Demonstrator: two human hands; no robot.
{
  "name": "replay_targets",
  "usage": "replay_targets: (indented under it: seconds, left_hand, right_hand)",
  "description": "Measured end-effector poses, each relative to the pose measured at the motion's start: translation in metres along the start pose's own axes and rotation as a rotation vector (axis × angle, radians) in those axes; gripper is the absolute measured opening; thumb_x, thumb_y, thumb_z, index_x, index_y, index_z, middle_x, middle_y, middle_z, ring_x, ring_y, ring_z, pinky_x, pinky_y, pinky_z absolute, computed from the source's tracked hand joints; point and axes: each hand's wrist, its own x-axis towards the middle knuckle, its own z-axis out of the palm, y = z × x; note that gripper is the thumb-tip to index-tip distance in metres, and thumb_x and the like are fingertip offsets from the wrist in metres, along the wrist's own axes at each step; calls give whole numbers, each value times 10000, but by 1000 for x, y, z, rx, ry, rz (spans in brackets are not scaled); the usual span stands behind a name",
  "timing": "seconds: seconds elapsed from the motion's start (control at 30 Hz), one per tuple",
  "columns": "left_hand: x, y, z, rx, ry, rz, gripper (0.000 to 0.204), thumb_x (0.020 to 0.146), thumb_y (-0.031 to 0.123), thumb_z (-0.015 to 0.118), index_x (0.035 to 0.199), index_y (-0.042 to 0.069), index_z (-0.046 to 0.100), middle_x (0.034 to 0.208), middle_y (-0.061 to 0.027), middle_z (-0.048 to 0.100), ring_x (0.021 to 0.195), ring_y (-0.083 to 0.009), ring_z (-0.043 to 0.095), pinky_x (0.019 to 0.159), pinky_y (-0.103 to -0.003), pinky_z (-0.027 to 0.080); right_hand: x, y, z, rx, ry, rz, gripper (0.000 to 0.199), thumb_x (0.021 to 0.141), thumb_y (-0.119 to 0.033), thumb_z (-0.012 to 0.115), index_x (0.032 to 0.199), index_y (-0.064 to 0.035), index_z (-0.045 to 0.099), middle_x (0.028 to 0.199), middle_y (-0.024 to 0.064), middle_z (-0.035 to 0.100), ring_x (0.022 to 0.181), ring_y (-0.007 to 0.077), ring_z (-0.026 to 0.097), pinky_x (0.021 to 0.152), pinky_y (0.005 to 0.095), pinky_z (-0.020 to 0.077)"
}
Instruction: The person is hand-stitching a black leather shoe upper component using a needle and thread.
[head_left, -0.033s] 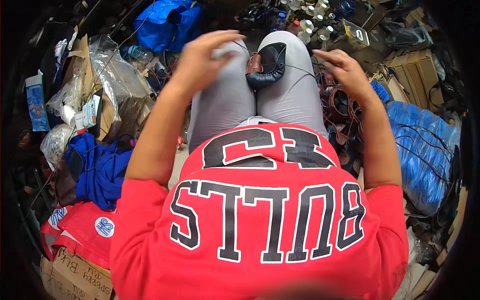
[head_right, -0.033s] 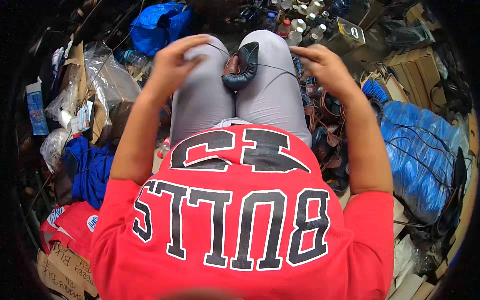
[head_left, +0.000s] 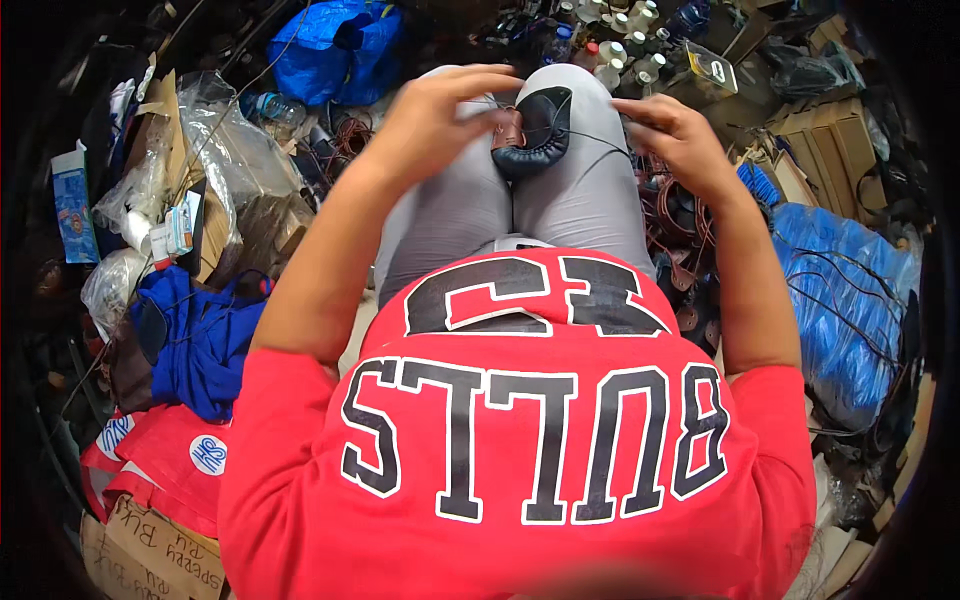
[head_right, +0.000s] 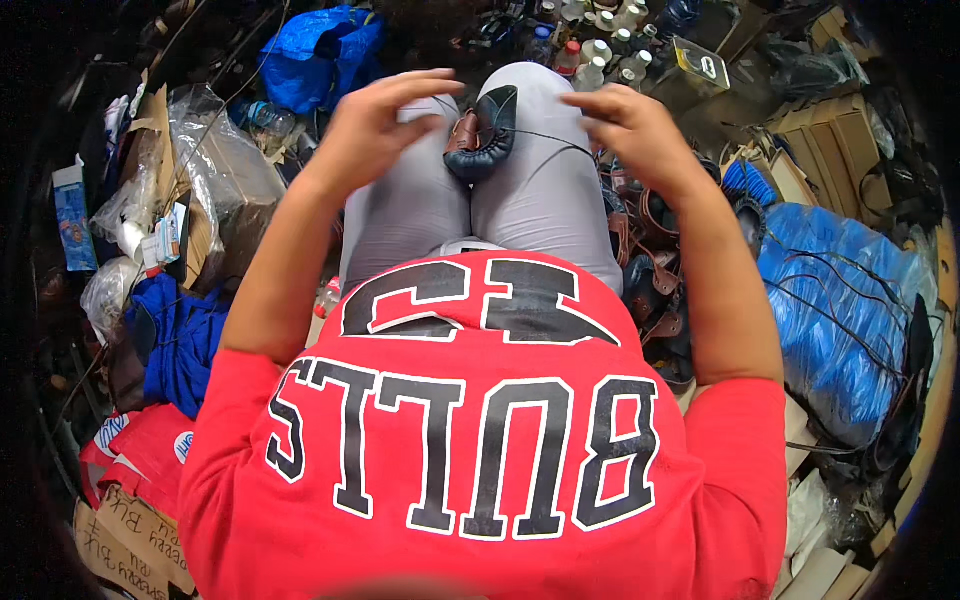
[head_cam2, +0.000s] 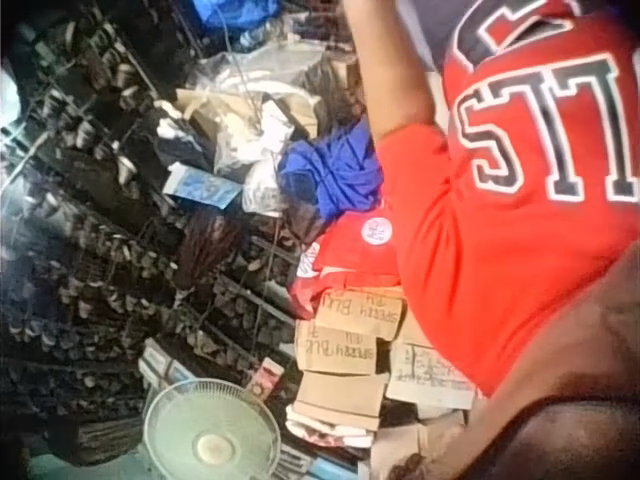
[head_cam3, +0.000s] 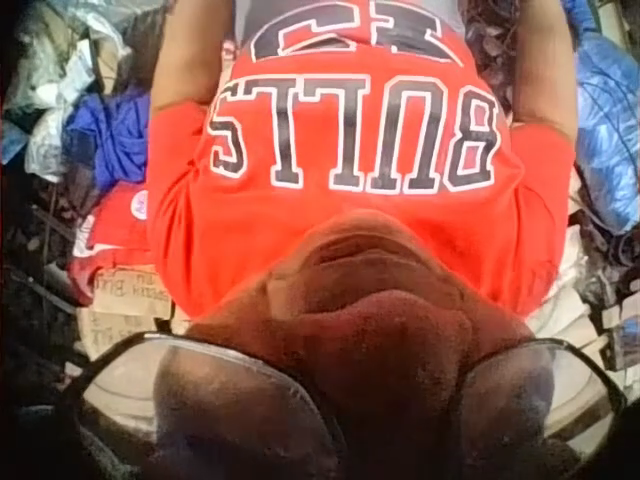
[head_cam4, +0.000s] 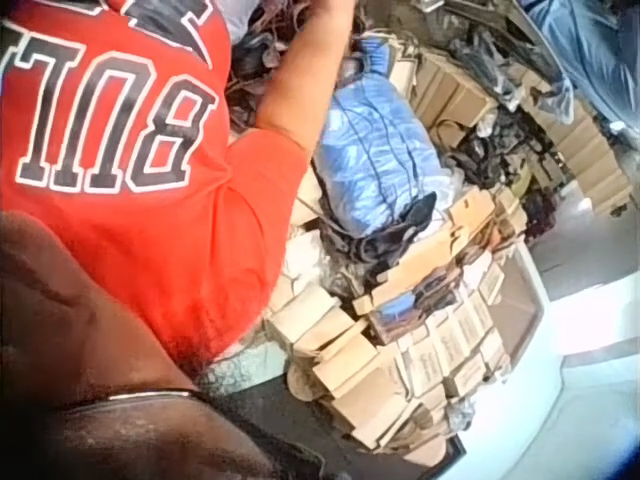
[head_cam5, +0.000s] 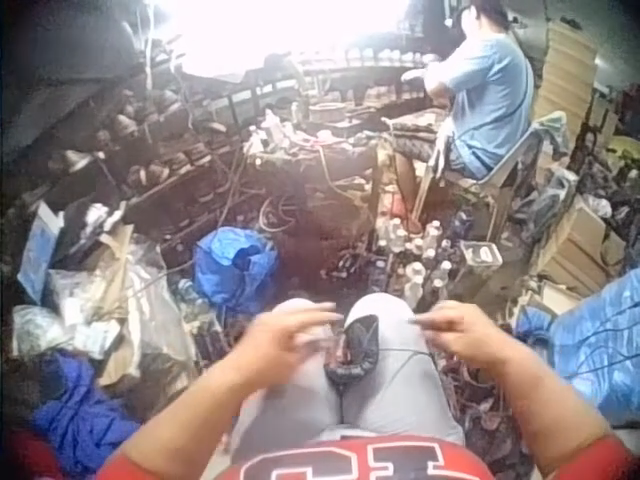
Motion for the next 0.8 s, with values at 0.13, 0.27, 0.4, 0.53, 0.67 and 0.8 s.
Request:
replay_targets:
  seconds: [0.13,0.27,0.4,0.53,0.67,0.8]
  left_hand:
    - [36,15,27,-218,-281,-244,268,750,84,716,995,20,628,929,-64,602,672,-136,602,562,-252,483]
    - [47,-3,34,-245,-431,-247,246,756,122,723,947,0,628,832,-43,552,650,-124,577,583,-255,474]
    - [50,-9,37,-335,-436,-260,248,756,159,731,922,1,638,820,-20,549,635,-102,553,605,-250,454]
    - [50,-9,38,-452,-483,-428,233,754,165,734,920,20,655,760,0,603,650,-78,545,598,-224,433]
    - [47,-12,38,-513,-480,-428,231,753,157,733,930,28,660,731,-1,627,663,-68,549,591,-213,425]
    - [46,-13,40,-575,-473,-403,233,761,162,724,939,26,661,756,-1,634,691,-73,557,637,-216,434]
  right_hand:
    - [22,-17,14,-149,44,-270,173,774,23,612,913,-62,671,846,78,604,756,177,603,693,266,483]
    - [24,-17,11,-300,36,-269,130,768,16,626,852,-72,668,830,62,594,769,169,594,707,272,483]
    - [21,-15,12,-209,13,-258,135,770,24,621,853,-73,667,847,55,574,792,169,589,712,262,479]
    - [16,-5,20,-53,47,-208,153,774,42,607,859,-70,666,854,48,559,802,159,586,717,249,473]
    - [16,-3,22,-13,59,-211,164,769,53,603,869,-61,663,853,38,560,798,131,582,720,244,471]
    - [16,-7,24,-102,44,-240,170,768,59,603,881,-56,659,848,33,565,794,119,582,718,240,471]
